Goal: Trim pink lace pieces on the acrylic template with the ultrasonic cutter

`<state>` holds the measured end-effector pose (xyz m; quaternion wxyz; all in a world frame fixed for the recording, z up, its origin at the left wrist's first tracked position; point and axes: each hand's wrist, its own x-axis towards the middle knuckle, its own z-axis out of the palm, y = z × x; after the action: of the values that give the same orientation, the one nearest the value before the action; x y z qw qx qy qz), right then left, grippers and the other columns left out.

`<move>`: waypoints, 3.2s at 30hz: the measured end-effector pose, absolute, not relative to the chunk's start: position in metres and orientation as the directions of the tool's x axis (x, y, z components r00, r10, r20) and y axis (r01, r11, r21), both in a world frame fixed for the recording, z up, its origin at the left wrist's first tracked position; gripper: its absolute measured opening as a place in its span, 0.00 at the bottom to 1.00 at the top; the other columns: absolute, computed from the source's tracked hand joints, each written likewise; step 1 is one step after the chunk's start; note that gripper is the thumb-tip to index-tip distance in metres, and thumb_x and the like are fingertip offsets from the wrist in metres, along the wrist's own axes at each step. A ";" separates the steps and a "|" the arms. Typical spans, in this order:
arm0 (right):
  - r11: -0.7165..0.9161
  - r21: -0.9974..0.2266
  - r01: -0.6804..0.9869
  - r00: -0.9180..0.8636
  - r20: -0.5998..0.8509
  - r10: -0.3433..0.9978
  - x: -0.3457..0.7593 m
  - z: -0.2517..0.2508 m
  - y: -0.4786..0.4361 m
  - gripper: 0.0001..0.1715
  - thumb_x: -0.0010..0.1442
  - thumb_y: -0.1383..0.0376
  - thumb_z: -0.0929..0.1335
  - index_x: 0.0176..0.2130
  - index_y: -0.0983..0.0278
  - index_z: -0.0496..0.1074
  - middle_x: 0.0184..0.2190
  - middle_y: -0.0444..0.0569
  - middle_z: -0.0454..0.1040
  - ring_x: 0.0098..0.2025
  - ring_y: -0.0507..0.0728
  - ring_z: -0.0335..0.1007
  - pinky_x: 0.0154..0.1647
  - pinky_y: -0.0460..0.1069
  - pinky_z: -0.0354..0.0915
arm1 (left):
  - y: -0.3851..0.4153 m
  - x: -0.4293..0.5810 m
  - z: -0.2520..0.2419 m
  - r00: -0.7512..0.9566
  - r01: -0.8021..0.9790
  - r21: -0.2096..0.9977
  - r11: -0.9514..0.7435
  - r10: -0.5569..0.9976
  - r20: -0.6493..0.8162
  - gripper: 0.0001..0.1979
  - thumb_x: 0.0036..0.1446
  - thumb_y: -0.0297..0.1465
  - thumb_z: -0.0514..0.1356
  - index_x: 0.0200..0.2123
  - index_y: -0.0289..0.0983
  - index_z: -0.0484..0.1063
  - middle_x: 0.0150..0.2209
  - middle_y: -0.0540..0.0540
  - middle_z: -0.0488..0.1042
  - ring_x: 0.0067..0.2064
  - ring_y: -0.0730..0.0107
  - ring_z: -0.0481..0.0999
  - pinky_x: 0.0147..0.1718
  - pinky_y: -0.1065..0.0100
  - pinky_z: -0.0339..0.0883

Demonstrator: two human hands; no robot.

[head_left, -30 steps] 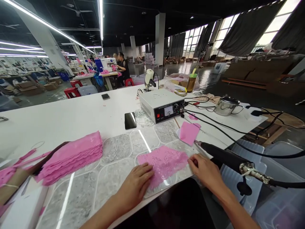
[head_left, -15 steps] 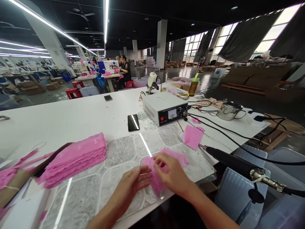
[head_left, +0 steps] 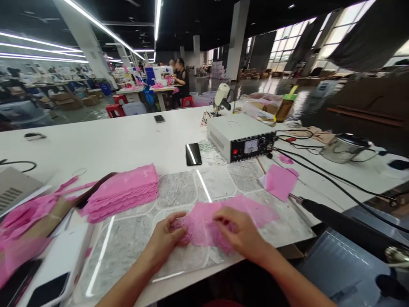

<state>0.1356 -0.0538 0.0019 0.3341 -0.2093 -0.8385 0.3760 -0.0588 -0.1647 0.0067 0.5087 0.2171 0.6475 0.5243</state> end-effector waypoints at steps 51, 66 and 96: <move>0.963 -0.260 0.074 -0.829 0.520 0.204 0.149 -0.023 -0.069 0.16 0.63 0.70 0.65 0.49 0.60 0.74 0.44 0.50 0.80 0.45 0.58 0.75 0.46 0.55 0.72 | -0.232 -0.098 -0.011 0.107 0.985 0.128 -0.112 0.993 0.050 0.26 0.66 0.35 0.56 0.65 0.40 0.58 0.67 0.39 0.57 0.68 0.51 0.55 0.64 0.40 0.48; 0.979 -0.201 -0.019 -0.881 0.467 0.078 0.123 -0.014 -0.079 0.23 0.61 0.68 0.67 0.57 0.63 0.69 0.54 0.55 0.75 0.57 0.62 0.70 0.54 0.60 0.70 | -0.261 -0.107 0.001 0.208 0.948 0.223 -0.229 0.972 0.114 0.20 0.64 0.35 0.60 0.58 0.38 0.66 0.66 0.36 0.59 0.69 0.54 0.54 0.65 0.46 0.51; -0.341 -0.906 0.252 -0.846 -0.377 0.377 0.060 0.002 -0.026 0.18 0.44 0.53 0.76 0.26 0.66 0.76 0.22 0.47 0.76 0.26 0.54 0.71 0.34 0.50 0.67 | -0.113 -0.146 0.017 -0.084 0.280 0.877 0.391 0.920 -0.383 0.12 0.67 0.37 0.57 0.41 0.33 0.71 0.33 0.50 0.72 0.29 0.75 0.72 0.28 0.70 0.70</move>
<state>0.0603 -0.0265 0.0024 0.0407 -0.2747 -0.5725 0.7715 -0.1455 -0.1126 0.0169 0.5041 0.4516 0.6643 0.3172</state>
